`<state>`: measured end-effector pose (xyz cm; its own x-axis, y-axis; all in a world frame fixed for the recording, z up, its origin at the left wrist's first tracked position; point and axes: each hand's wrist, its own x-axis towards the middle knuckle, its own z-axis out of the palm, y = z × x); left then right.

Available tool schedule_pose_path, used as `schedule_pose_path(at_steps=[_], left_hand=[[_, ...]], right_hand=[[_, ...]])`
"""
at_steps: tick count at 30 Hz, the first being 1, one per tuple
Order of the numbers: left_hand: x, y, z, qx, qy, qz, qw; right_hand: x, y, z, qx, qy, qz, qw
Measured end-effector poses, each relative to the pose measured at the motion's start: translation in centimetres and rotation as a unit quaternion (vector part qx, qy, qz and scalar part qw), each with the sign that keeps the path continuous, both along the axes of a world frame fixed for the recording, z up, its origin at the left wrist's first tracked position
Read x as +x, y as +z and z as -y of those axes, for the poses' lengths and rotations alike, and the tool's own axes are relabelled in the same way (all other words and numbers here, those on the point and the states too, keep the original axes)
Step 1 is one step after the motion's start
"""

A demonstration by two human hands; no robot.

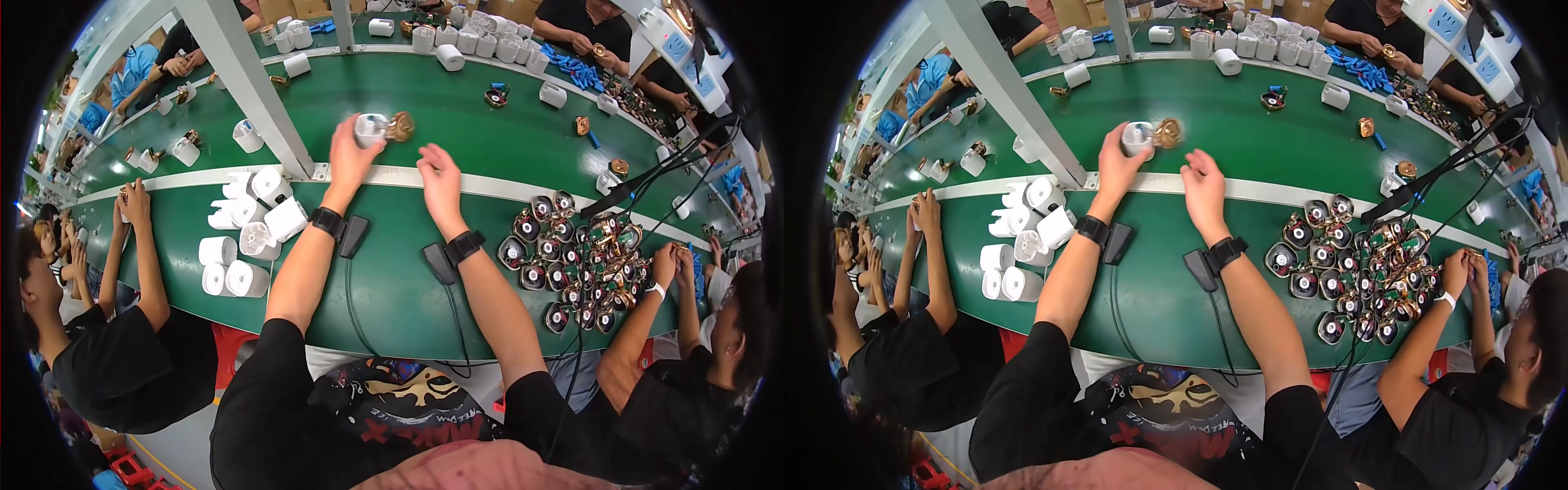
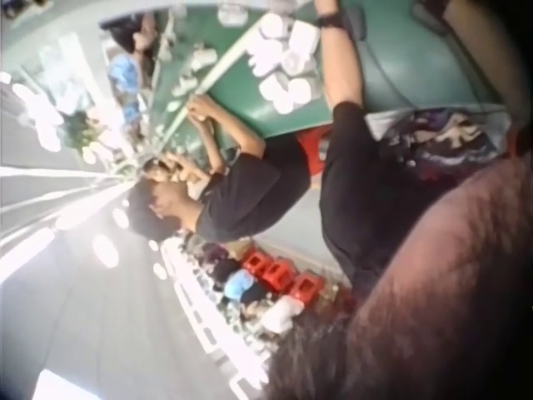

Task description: Manually assembling small speaker drivers or magnetic components at a production line station.

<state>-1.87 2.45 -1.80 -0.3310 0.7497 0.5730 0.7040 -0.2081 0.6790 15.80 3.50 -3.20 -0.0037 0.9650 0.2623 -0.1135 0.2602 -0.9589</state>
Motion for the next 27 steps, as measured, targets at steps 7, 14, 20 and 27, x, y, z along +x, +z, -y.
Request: schedule_pose_path(at_steps=[7,14,20,27], left_hand=[[-0.8,-1.1,0.3,-0.071,0.082,0.025,0.994],[-1.0,-1.2,0.6,-0.080,0.113,0.025,0.990],[-0.7,-1.0,0.8,-0.087,0.110,0.073,0.987],[-1.0,-1.2,0.5,-0.076,0.034,0.094,0.992]], right_hand=[[0.0,0.4,0.8,0.018,0.125,0.163,0.978],[-0.1,0.4,1.0,0.032,0.125,0.158,0.979],[0.2,0.3,0.7,0.029,0.129,0.189,0.973],[0.1,0.7,0.6,0.017,0.147,0.146,0.978]])
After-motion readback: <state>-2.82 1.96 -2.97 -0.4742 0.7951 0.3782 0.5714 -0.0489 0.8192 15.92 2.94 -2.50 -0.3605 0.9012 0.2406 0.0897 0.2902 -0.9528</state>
